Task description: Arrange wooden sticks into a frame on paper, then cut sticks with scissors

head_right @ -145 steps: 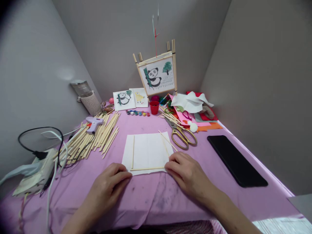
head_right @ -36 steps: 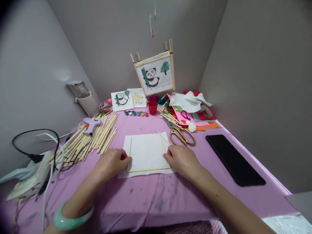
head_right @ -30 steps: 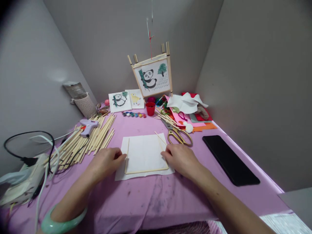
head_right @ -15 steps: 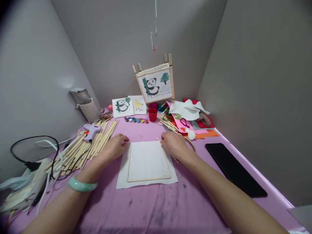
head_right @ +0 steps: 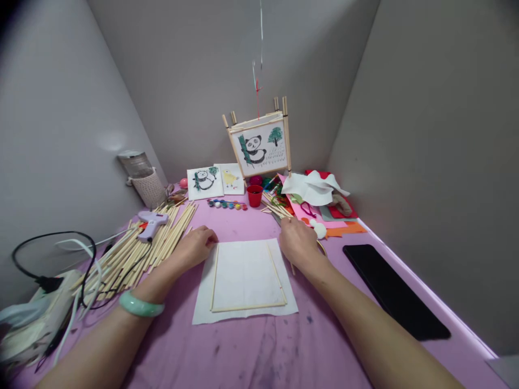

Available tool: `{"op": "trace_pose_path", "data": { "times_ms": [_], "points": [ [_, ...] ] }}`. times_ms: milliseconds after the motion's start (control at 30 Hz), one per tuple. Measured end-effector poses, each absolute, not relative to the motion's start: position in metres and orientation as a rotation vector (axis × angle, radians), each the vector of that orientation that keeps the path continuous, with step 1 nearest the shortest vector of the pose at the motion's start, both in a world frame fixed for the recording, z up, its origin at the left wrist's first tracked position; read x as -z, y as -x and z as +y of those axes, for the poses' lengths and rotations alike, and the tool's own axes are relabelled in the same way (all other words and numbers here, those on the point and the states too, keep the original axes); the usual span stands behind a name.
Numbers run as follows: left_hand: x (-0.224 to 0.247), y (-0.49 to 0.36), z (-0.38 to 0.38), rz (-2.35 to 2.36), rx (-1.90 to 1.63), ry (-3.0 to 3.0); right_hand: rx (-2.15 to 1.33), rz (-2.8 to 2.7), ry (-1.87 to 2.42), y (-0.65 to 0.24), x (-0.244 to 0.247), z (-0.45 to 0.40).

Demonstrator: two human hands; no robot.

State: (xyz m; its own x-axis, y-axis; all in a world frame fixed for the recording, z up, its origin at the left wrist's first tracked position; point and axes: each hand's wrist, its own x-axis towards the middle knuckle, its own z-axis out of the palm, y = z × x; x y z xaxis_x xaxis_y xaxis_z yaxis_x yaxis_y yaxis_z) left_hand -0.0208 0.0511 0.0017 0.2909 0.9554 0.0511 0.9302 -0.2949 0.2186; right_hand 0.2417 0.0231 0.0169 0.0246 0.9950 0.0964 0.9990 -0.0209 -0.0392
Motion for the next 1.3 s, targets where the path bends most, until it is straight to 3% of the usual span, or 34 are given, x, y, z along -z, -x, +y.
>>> {"op": "trace_pose_path", "data": {
  "times_ms": [233,900,1300],
  "points": [
    [0.000,0.018,0.054,1.779,-0.239,-2.395,-0.002,-2.469,1.776,-0.236,-0.009,0.029],
    [-0.001,0.013,0.042,1.744,-0.306,-2.437,0.023,-2.451,1.722,-0.237,0.005,0.032],
    [-0.018,0.016,0.017,1.883,-0.344,-2.321,0.020,-2.036,2.123,-0.277,-0.023,0.018]
  ]
}}
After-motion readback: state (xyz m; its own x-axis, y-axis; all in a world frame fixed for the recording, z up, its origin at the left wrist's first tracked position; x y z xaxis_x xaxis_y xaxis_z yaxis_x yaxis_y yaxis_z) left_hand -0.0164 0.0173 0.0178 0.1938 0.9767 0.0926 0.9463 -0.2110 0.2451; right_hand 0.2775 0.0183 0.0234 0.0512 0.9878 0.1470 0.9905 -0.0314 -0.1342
